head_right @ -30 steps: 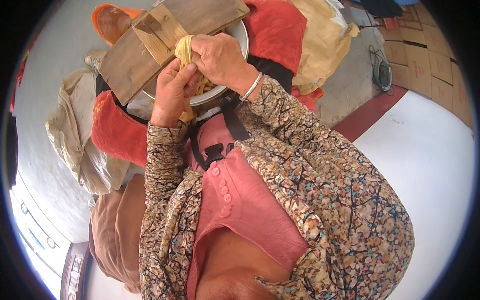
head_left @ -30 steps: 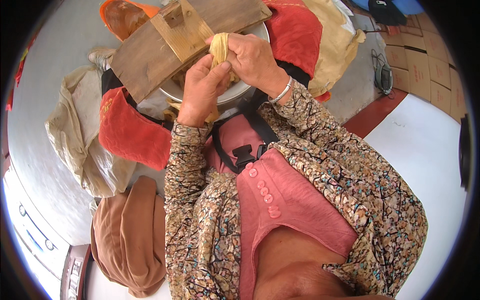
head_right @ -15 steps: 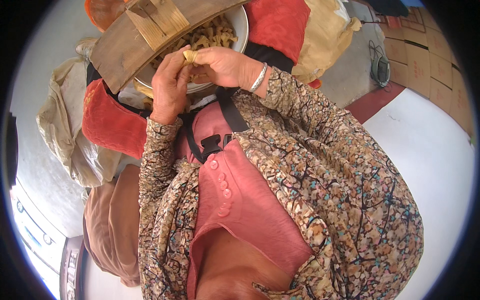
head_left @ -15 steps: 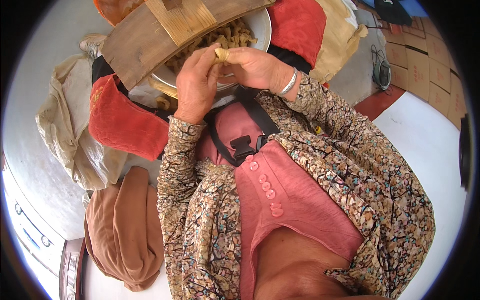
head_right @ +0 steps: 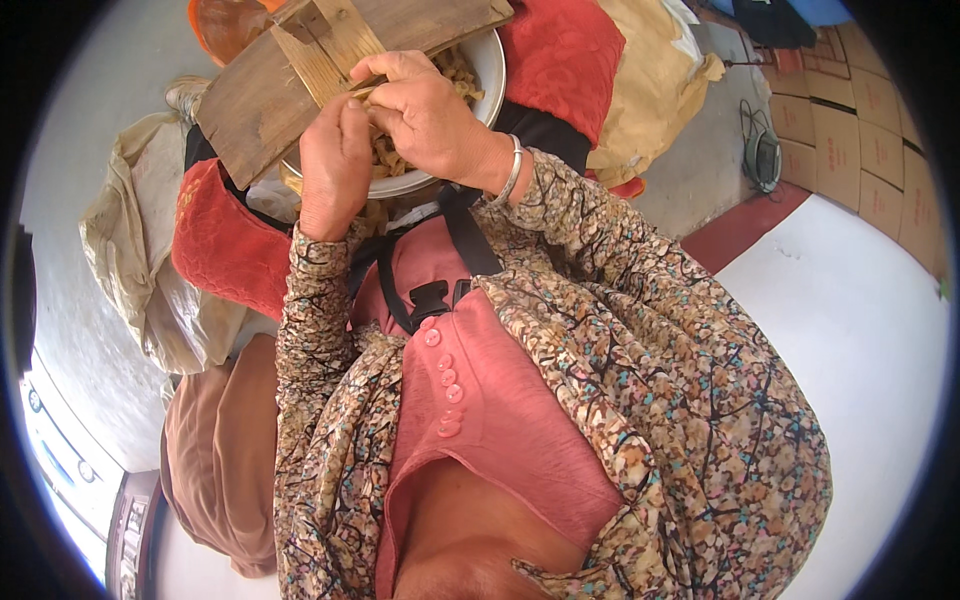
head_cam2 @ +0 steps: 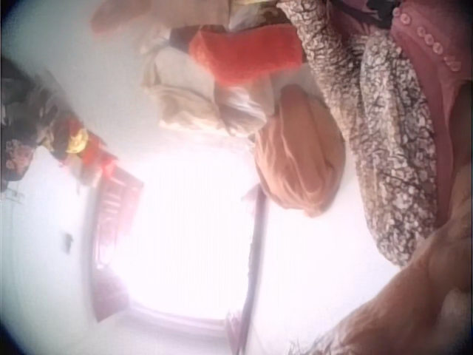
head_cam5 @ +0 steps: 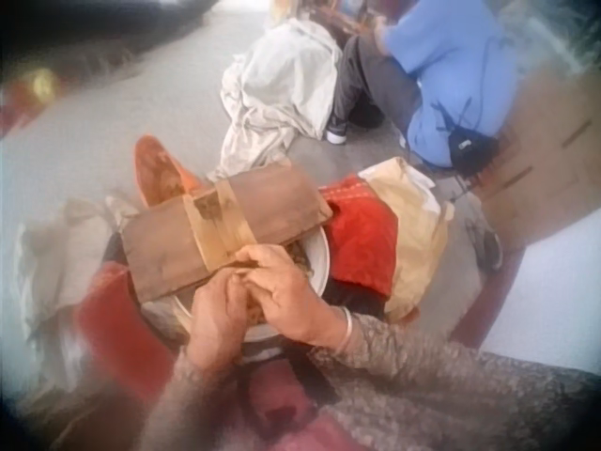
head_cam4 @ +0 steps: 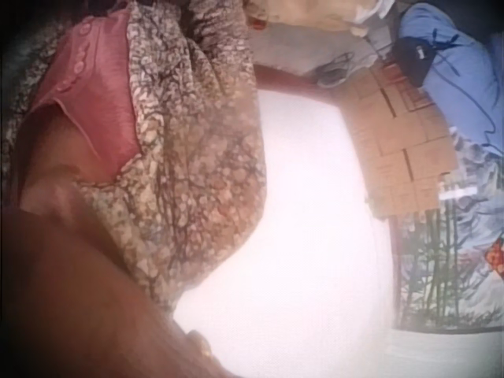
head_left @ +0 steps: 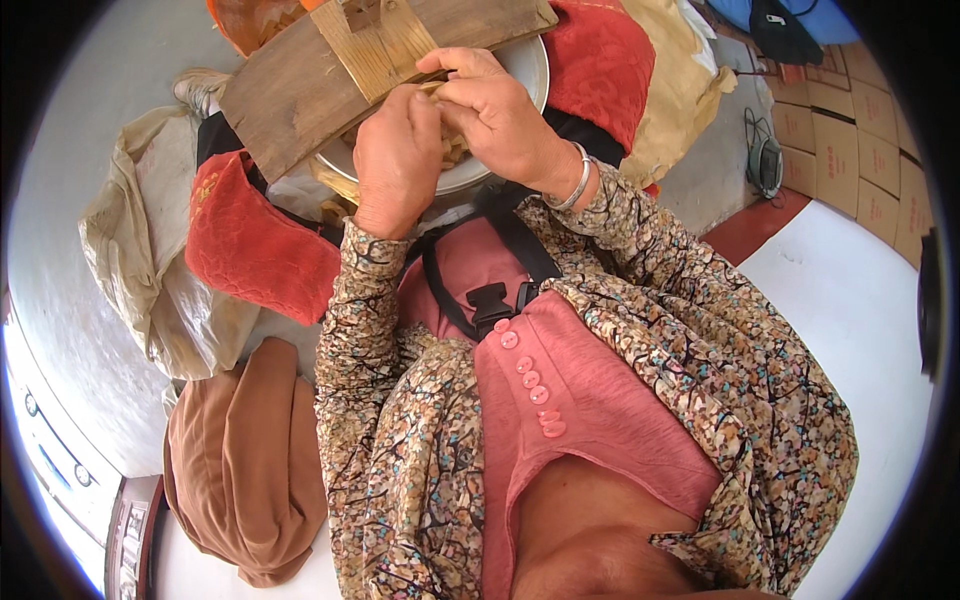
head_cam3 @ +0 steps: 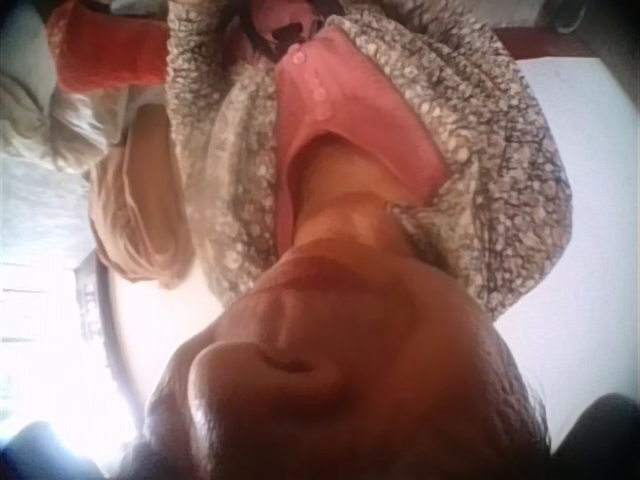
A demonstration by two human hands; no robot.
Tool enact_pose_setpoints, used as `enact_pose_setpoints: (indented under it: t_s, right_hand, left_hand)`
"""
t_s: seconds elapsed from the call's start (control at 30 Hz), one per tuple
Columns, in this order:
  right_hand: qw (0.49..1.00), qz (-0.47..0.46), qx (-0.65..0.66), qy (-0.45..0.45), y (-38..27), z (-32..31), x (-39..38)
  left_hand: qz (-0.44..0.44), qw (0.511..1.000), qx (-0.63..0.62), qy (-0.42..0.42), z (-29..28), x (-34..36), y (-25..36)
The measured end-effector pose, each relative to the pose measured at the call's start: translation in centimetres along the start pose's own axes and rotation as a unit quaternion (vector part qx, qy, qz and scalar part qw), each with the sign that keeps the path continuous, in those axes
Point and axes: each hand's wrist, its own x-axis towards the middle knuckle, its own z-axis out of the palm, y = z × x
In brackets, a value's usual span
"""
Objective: The person peels long, yellow strips of fruit by hand, separating the outer layer from the inner flesh. The peeled strips are placed into a metal bowl positioned on the lap.
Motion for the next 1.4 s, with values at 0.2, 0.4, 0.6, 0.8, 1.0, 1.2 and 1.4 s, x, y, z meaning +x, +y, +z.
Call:
enact_pose_setpoints:
  t_s: [0.2,0.4,0.6,0.8,1.0,1.2,1.4]
  right_hand:
    - [0.961,0.155,0.205,0.103,-0.7,0.7,2.4]
    - [0.843,0.249,0.475,0.023,2.5,0.4,1.1]
    - [0.972,0.117,0.144,-0.142,1.3,-2.8,2.1]
    - [0.951,0.014,-0.094,-0.293,1.6,-4.4,1.7]
    - [0.945,-0.105,-0.12,-0.286,1.8,-5.0,0.4]
    - [0.942,-0.039,-0.102,-0.317,-0.6,-4.1,2.3]
    - [0.939,0.069,0.028,-0.336,-0.1,-5.5,2.4]
  left_hand:
    - [-0.207,0.886,-0.412,-0.05,0.3,-1.0,0.3]
    - [-0.055,0.993,-0.099,-0.025,-0.9,-5.0,-0.2]
    - [0.146,0.948,0.282,0.022,-2.8,-3.6,-0.1]
    - [0.202,0.95,0.24,-0.002,-3.4,-2.4,-0.2]
    - [0.0,0.987,-0.032,-0.158,-4.9,-3.1,-0.4]
    - [0.01,0.984,-0.048,-0.169,-3.7,-1.8,0.5]
    - [-0.096,0.951,-0.148,-0.253,-4.2,-1.5,-0.7]
